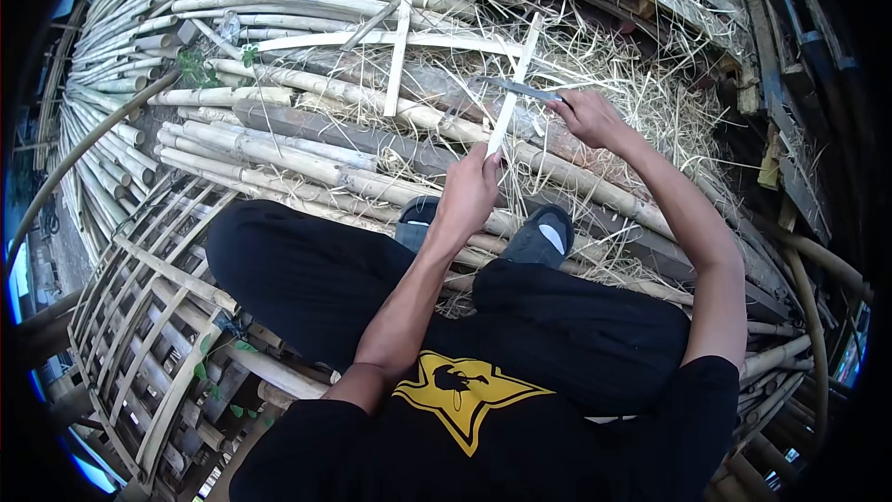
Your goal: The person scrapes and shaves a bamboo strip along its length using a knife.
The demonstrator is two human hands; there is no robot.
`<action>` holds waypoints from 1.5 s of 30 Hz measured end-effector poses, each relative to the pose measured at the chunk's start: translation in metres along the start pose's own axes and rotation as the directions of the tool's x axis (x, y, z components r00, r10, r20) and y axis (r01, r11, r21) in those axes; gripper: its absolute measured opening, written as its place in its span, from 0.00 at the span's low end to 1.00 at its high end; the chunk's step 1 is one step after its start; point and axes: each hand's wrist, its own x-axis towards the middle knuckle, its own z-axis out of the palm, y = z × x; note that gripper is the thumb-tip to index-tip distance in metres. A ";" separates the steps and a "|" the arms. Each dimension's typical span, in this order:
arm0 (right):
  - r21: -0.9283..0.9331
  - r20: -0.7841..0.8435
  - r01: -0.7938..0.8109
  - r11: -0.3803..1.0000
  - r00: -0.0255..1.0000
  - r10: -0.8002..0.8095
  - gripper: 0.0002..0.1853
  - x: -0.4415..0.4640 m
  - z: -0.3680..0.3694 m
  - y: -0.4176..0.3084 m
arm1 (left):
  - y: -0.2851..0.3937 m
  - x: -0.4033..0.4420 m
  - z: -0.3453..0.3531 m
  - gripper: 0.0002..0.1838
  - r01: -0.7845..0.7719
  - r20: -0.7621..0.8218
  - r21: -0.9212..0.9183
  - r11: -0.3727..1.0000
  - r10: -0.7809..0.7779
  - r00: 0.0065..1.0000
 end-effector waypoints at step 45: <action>0.909 0.170 -0.314 0.273 0.879 0.445 0.25 -0.018 -0.044 0.001 | -0.006 0.002 0.013 0.14 0.055 0.089 -0.310 0.949 -0.028 0.996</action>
